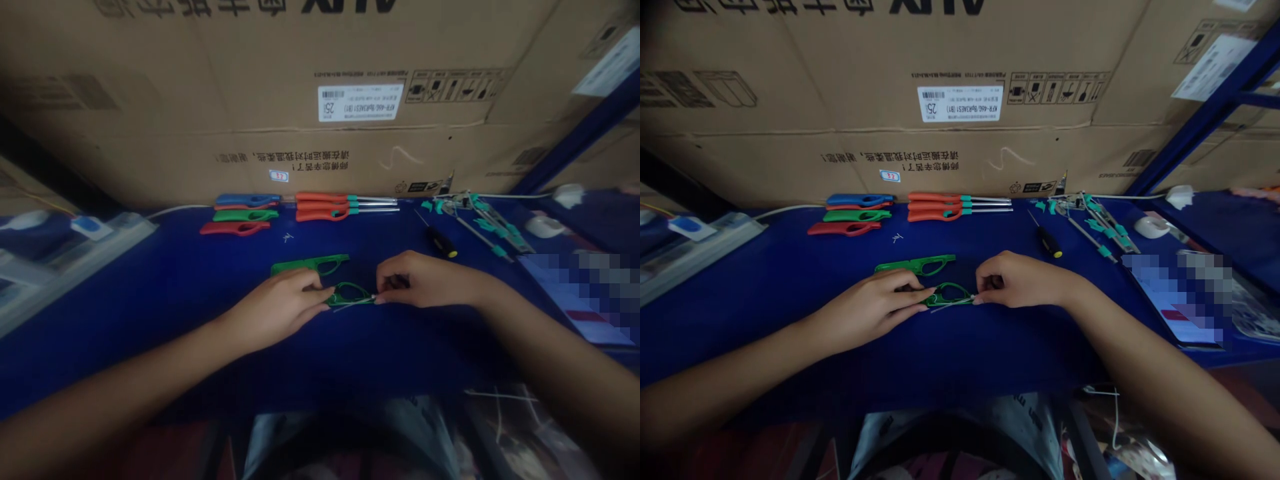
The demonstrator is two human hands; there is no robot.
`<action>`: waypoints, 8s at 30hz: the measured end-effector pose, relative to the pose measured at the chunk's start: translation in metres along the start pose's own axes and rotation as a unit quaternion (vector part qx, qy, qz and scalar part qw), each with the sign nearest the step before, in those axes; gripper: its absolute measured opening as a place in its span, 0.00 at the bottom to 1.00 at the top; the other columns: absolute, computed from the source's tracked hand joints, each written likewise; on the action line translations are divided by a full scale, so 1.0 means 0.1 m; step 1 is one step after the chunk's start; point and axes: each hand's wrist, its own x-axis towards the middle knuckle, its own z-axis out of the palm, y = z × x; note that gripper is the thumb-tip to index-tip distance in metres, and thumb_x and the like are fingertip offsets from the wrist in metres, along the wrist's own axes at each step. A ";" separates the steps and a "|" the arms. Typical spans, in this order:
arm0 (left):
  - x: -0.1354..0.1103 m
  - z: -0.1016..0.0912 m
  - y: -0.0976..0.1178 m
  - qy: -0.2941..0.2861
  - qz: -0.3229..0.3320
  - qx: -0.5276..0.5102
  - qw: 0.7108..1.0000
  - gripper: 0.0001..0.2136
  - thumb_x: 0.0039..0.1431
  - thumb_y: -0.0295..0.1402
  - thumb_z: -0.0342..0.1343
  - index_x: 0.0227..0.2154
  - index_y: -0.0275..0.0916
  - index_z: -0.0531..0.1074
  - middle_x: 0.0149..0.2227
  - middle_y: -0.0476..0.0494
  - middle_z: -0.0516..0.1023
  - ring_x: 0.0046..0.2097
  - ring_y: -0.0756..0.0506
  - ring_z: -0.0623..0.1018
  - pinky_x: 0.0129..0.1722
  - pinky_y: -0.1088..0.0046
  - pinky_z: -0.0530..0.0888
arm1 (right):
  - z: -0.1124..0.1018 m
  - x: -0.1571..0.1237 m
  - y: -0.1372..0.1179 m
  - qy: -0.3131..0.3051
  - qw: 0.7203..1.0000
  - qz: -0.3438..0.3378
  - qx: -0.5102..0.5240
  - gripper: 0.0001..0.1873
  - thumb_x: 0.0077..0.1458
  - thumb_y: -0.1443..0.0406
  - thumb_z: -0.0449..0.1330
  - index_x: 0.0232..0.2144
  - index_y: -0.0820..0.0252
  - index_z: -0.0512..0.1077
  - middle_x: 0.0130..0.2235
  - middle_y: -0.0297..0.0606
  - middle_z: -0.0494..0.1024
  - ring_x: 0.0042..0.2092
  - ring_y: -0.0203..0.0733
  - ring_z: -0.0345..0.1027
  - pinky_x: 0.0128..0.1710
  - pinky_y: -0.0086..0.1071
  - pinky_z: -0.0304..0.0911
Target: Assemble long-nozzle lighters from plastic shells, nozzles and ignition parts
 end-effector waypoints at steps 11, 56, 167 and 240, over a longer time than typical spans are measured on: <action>0.05 -0.03 0.01 0.020 0.021 0.025 0.999 0.14 0.72 0.34 0.48 0.50 0.41 0.78 0.37 0.44 0.74 0.39 0.46 0.77 0.40 0.70 0.74 | 0.09 0.07 -0.12 0.060 0.996 0.056 -0.037 0.13 0.54 0.61 0.68 0.23 0.60 0.72 0.23 0.29 0.72 0.25 0.31 0.63 0.27 0.27 0.53; 0.04 0.00 -0.19 0.059 0.036 0.058 0.996 0.11 0.68 0.37 0.56 0.48 0.43 0.78 0.45 0.46 0.82 0.48 0.43 0.78 0.51 0.64 0.72 | -0.51 -0.04 1.34 0.417 0.832 0.283 -0.232 0.25 0.60 0.64 0.48 0.56 0.54 0.73 0.62 0.43 0.70 0.63 0.61 0.61 0.60 0.61 0.57; 0.11 0.09 0.01 0.068 -0.143 -0.198 0.967 0.11 0.53 0.32 0.69 0.39 0.39 0.79 0.38 0.46 0.78 0.41 0.45 0.79 0.43 0.68 0.75 | 0.42 0.22 -0.11 0.177 0.950 -0.245 -0.083 0.08 0.65 0.69 0.55 0.36 0.61 0.75 0.35 0.40 0.75 0.36 0.39 0.69 0.37 0.33 0.65; 0.06 0.01 -0.01 -0.021 0.016 -0.030 0.999 0.18 0.71 0.33 0.50 0.61 0.45 0.68 0.42 0.43 0.72 0.45 0.43 0.72 0.47 0.64 0.74 | 0.30 0.18 -0.10 0.142 0.925 -0.230 -0.267 0.13 0.68 0.65 0.52 0.38 0.62 0.76 0.36 0.39 0.77 0.37 0.40 0.69 0.40 0.35 0.61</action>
